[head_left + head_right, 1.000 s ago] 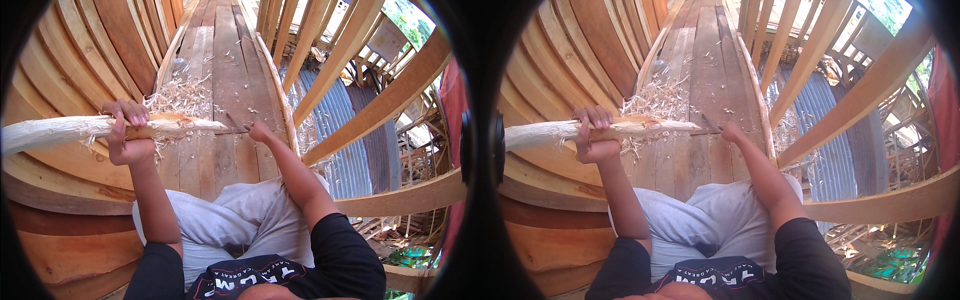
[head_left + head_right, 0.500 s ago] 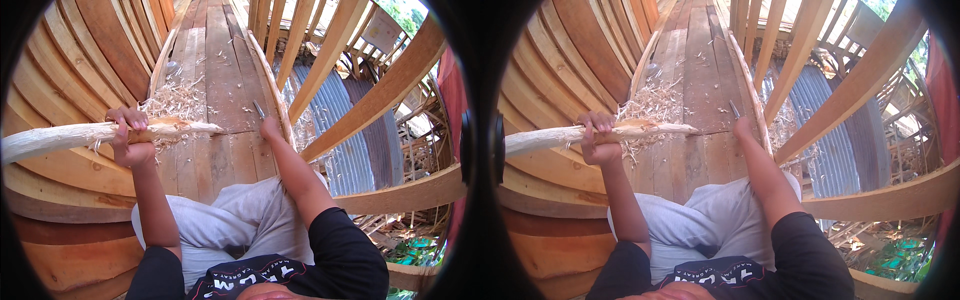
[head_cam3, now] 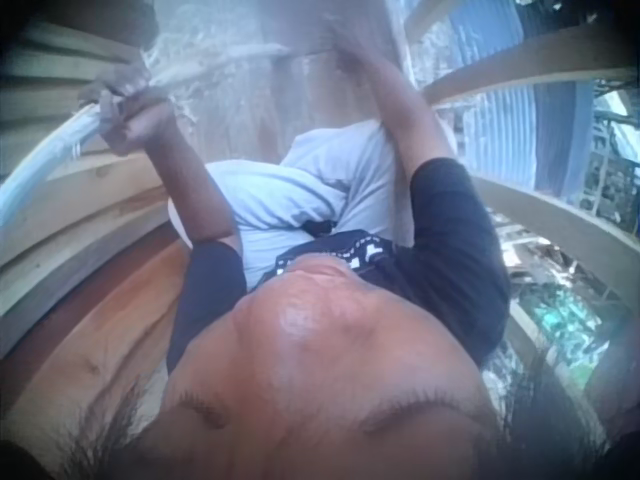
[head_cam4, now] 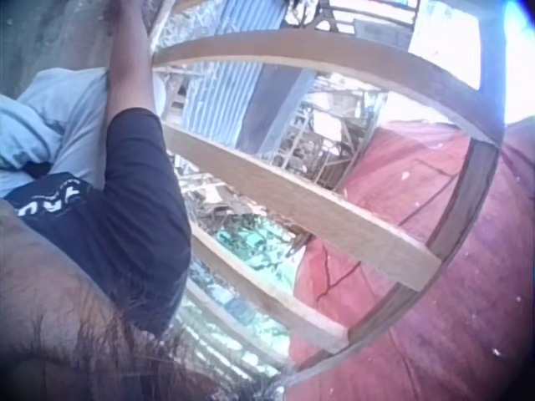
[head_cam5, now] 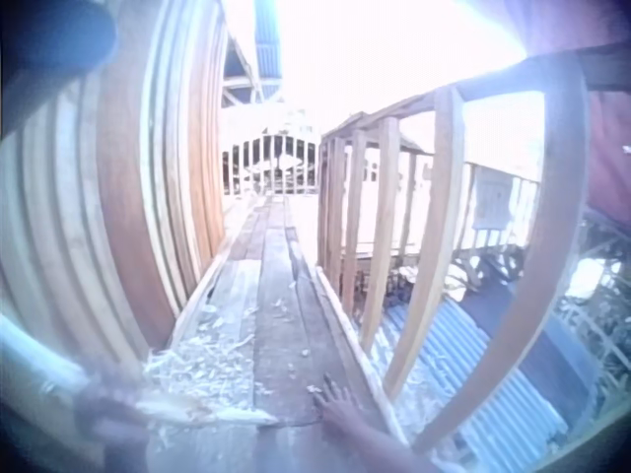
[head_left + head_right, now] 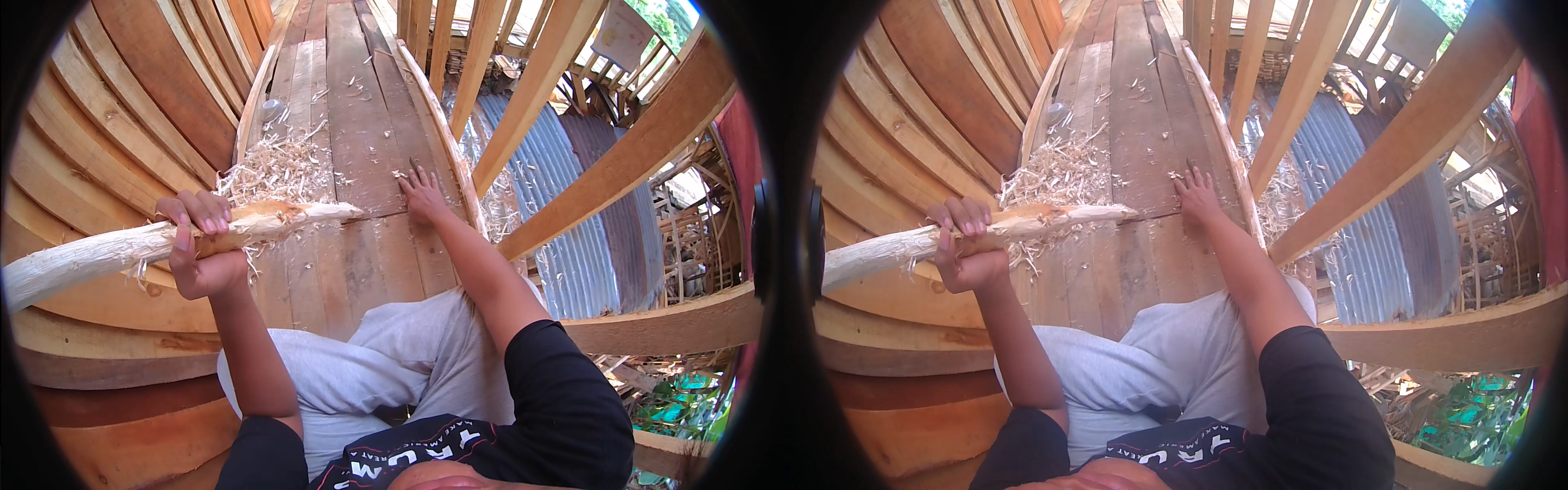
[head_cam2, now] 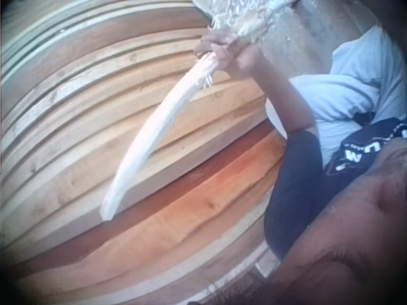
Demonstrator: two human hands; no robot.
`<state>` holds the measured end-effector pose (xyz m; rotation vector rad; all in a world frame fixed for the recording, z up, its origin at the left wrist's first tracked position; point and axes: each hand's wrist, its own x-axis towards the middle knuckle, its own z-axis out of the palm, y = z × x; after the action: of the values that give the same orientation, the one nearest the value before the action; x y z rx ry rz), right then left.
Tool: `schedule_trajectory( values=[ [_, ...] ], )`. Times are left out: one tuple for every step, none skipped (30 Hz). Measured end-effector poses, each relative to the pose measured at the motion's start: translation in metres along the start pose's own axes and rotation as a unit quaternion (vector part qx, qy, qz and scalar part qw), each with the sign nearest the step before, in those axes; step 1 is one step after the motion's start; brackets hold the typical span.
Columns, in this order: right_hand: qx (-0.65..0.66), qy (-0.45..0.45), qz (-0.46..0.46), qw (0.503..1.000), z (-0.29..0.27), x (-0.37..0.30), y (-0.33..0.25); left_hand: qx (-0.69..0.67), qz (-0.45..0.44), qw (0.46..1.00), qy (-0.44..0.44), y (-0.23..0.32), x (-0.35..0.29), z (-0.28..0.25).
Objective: The person sits cross-legged and uses a knife to carve a long, curved piece of wood, peeling away bark and shaping the surface. Wood shavings accumulate on the floor as the person continues to refine the wood's shape.
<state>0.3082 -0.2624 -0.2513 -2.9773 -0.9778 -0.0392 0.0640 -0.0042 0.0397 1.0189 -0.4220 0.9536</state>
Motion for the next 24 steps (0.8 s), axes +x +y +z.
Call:
schedule_trajectory(
  values=[
    [0.009,-0.002,-0.01,1.0,-0.001,0.003,0.002,0.0,0.0,1.0,0.0,0.0,0.0,0.0],
    [0.018,-0.005,-0.02,1.0,-0.001,0.006,0.004,-0.001,0.0,1.0,0.0,0.0,0.001,0.0],
    [0.03,-0.007,-0.016,0.999,-0.002,0.009,0.005,-0.004,0.001,1.0,0.0,-0.001,0.001,-0.001],
    [0.043,-0.009,-0.013,0.999,-0.003,0.012,0.004,-0.006,0.002,1.0,-0.001,-0.001,0.002,-0.001],
    [0.057,-0.011,-0.009,0.998,-0.003,0.014,0.003,-0.008,0.003,1.0,-0.002,-0.001,0.002,-0.001],
    [0.061,-0.013,-0.023,0.998,-0.005,0.014,0.004,-0.009,0.003,1.0,0.0,-0.001,0.002,-0.001],
    [0.066,-0.014,-0.038,0.997,-0.009,0.014,0.002,-0.007,0.004,1.0,0.002,0.0,0.002,-0.002],
    [0.071,-0.016,-0.052,0.996,-0.013,0.015,0.0,-0.005,0.004,1.0,0.005,0.0,0.002,-0.004],
    [0.103,0.025,-0.058,0.993,-0.017,0.015,-0.004,-0.008,0.004,1.0,0.006,0.0,0.003,-0.005],
    [0.132,0.065,-0.061,0.987,-0.019,0.016,-0.004,-0.014,0.004,1.0,0.007,-0.001,0.003,-0.006],
    [0.159,0.105,-0.064,0.98,-0.022,0.016,-0.003,-0.021,0.004,1.0,0.008,-0.002,0.003,-0.006],
    [0.178,0.233,0.026,0.956,-0.028,0.02,0.002,-0.022,0.004,1.0,0.009,-0.004,0.003,-0.005],
    [0.193,0.356,0.113,0.907,-0.041,0.027,0.006,-0.022,0.005,1.0,0.009,-0.004,0.003,-0.004],
    [0.207,0.469,0.195,0.836,-0.054,0.032,0.005,-0.017,0.006,1.0,0.009,-0.003,0.003,-0.005],
    [0.262,0.419,0.245,0.834,-0.067,0.03,0.005,-0.014,0.008,1.0,0.005,-0.003,0.003,-0.005],
    [0.316,0.363,0.292,0.827,-0.083,0.026,0.005,-0.01,0.009,1.0,0.003,0.0,0.003,-0.007],
    [0.346,0.294,0.314,0.834,-0.089,0.019,0.011,-0.01,0.009,1.0,0.0,0.0,0.002,-0.007],
    [0.37,0.22,0.335,0.838,-0.095,0.013,0.017,-0.006,0.006,1.0,0.004,0.0,0.002,-0.006],
    [0.373,0.134,0.33,0.857,-0.097,0.007,0.024,-0.002,0.004,1.0,0.007,0.0,0.003,-0.005],
    [0.374,0.047,0.321,0.869,-0.097,0.005,0.027,0.003,0.003,1.0,0.011,0.0,0.003,-0.005],
    [0.355,0.025,0.286,0.89,-0.095,0.003,0.023,0.004,0.002,1.0,0.014,0.0,0.003,-0.004],
    [0.334,0.003,0.252,0.908,-0.088,-0.001,0.02,0.003,-0.001,1.0,0.017,-0.001,0.003,-0.003],
    [0.315,-0.019,0.216,0.924,-0.077,-0.003,0.016,0.005,-0.003,1.0,0.019,-0.001,0.003,-0.003],
    [0.272,0.006,0.166,0.948,-0.068,-0.002,0.011,0.003,-0.003,1.0,0.016,-0.001,0.002,-0.002]
  ],
)
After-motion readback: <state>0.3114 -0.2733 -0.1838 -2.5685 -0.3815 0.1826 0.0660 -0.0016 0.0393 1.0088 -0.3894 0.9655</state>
